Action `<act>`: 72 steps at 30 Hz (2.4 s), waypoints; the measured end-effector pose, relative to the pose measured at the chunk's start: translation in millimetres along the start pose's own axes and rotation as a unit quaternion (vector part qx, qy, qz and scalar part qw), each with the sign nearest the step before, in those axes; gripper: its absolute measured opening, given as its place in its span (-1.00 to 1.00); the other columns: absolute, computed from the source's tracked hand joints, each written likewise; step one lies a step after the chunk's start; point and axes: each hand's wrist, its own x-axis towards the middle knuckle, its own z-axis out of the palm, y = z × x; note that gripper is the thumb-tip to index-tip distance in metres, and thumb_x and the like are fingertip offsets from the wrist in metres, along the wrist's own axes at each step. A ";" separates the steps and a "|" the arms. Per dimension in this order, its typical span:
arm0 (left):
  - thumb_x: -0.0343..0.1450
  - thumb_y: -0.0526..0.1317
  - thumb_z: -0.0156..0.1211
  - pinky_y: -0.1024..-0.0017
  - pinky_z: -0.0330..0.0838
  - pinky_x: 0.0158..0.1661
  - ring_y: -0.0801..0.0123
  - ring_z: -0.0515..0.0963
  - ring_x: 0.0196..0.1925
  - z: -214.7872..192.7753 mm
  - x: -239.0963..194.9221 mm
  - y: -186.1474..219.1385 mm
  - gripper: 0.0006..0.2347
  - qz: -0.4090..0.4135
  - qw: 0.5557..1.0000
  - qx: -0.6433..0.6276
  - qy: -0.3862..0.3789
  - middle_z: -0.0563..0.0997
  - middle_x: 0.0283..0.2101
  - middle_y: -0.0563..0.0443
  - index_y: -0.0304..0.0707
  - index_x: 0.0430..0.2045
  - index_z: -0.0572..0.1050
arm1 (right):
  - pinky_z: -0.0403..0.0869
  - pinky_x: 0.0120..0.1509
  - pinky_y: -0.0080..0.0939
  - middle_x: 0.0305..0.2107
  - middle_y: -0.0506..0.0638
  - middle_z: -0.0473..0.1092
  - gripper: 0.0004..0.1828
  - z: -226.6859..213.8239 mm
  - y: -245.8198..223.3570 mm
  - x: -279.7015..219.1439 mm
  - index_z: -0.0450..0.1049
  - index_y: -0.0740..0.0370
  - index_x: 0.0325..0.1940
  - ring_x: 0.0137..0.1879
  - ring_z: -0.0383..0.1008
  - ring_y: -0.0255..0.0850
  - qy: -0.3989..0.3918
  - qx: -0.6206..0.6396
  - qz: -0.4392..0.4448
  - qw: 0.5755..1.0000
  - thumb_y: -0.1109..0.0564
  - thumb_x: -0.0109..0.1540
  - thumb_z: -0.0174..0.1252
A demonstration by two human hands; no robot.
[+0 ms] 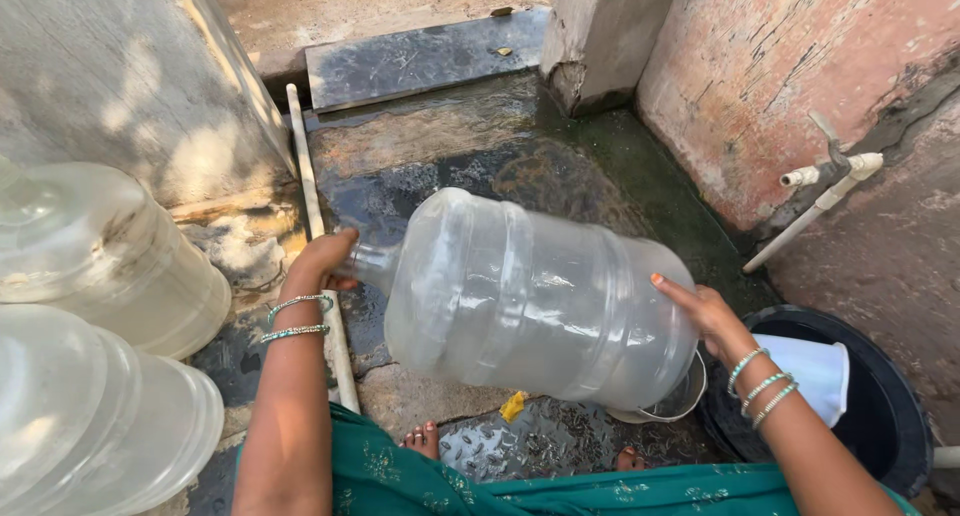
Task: The person scrubs the exterior of a large plastic water dispenser bottle with a yellow sponge, rinses it, and inspects it. They then fill the bottle with water using a funnel and a metal bucket, shake it, and pour the water out.
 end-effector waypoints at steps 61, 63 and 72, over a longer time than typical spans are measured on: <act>0.61 0.10 -0.24 0.38 0.61 -0.43 0.25 0.57 -0.49 -7.8 -7.4 0.9 -0.52 0.000 1.000 0.020 0.011 0.61 -0.25 -0.34 -0.45 -0.07 0.43 | 0.53 -0.20 0.11 -0.24 0.48 0.53 -0.21 -5.6 -43.8 -3.0 0.54 0.63 -0.27 -0.18 0.60 0.28 0.020 -0.078 -0.044 0.996 -0.33 0.14 0.37; 0.56 0.05 -0.11 0.31 0.59 -0.41 0.22 0.60 -0.46 -29.3 -18.9 10.5 -0.63 0.164 0.980 -0.110 0.026 0.58 -0.25 -0.21 -0.33 -0.08 0.40 | 0.52 -0.19 -0.03 -0.23 0.31 0.52 -0.45 -20.7 -74.5 -26.2 0.57 0.40 -0.10 -0.22 0.52 0.11 0.037 0.050 -0.195 0.979 -0.16 0.13 0.39; 0.74 -0.14 -0.01 0.26 0.48 0.16 0.29 0.53 0.04 -78.8 -14.3 0.1 -0.81 0.537 0.678 -0.501 -0.028 0.51 -0.08 -0.01 -0.25 -0.15 0.42 | 0.53 0.21 -0.13 0.00 0.07 0.40 -0.19 -44.9 -107.1 -106.6 0.31 0.38 0.21 0.11 0.48 -0.18 0.154 -0.019 -0.639 0.754 -0.12 0.09 0.49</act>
